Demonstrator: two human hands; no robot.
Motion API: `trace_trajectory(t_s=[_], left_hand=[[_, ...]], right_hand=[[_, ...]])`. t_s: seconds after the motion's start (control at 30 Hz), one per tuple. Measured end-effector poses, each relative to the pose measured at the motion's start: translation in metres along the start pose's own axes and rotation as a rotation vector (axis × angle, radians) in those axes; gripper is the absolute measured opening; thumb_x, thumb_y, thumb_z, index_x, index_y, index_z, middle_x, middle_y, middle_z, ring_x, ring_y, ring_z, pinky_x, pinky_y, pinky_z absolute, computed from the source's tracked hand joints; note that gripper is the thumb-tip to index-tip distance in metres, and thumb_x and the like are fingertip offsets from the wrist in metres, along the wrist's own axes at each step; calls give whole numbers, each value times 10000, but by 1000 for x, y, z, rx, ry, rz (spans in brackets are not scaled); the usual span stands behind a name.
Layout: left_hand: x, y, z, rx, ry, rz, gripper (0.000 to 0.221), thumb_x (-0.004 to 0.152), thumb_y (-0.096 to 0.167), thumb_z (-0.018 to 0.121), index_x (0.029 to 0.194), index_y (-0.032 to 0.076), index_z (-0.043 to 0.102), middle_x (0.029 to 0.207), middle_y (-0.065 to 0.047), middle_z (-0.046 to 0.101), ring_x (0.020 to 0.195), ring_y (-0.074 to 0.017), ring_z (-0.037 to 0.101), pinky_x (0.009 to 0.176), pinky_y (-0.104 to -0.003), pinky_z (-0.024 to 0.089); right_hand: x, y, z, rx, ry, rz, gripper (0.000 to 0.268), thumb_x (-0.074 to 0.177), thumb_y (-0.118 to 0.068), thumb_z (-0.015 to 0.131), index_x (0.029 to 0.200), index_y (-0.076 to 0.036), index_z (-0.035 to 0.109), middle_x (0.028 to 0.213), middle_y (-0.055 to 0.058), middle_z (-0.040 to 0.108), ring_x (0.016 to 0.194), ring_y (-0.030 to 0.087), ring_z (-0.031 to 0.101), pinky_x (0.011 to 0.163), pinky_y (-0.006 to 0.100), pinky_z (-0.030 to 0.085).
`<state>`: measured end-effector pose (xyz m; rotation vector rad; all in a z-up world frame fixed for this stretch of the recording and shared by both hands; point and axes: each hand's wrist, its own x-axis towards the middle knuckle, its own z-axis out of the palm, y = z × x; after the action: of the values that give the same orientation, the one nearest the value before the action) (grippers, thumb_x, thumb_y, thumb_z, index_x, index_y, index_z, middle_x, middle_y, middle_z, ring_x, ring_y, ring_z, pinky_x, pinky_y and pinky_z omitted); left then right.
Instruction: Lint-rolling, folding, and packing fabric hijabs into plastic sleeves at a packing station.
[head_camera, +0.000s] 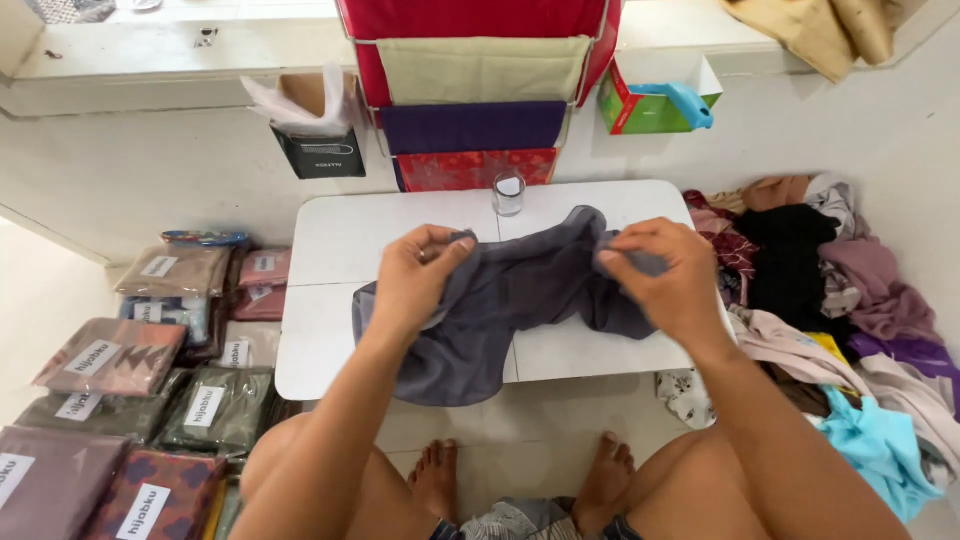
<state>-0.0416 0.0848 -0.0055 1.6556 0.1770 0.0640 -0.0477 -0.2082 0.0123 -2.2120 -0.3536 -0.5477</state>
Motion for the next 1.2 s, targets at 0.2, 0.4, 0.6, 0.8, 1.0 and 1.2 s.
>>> trace_trajectory(t_s=[0.2,0.4,0.6,0.8,1.0,1.2], left_hand=[[-8,-26,26,-170,-4,9,137,859,157,828,965,75,800,775,-40,761,676,-80,651,603,-212,529],[-17,-31,39,-255,-6,-73,163,826,138,864,955,63,799,769,-44,776,684,-89,671,640,-226,551],[-19,-37,44,-200,-10,-117,140,836,168,851,950,104,798,821,-32,797,762,-80,694,700,-232,555],[-18,-50,48,-97,16,-100,112,848,205,842,937,139,833,818,-35,803,784,-116,738,673,-255,579],[-21,-53,53,-82,59,-102,130,847,207,836,953,131,841,820,-66,804,788,-148,758,641,-277,591],[-18,-57,51,-88,87,-84,220,830,266,858,959,90,829,792,-105,795,786,-182,758,631,-302,598]], right_hand=[[-4,-32,44,229,-138,167,76,836,-125,821,905,-94,811,760,48,771,766,137,722,782,304,562],[-5,-28,65,433,-170,355,91,848,-111,825,910,-45,814,680,64,753,661,68,633,627,255,554],[-1,-30,77,423,-192,406,119,853,-102,815,933,-14,808,704,81,767,662,79,648,613,264,569],[1,-32,83,368,-231,441,96,878,-118,795,933,-48,828,716,81,776,665,84,661,600,263,574],[-2,-28,88,359,-262,382,125,914,-122,752,944,-29,829,737,94,777,682,106,674,600,273,573],[-1,-35,88,416,-353,217,365,1045,-240,555,871,-78,832,680,47,743,656,88,639,599,283,576]])
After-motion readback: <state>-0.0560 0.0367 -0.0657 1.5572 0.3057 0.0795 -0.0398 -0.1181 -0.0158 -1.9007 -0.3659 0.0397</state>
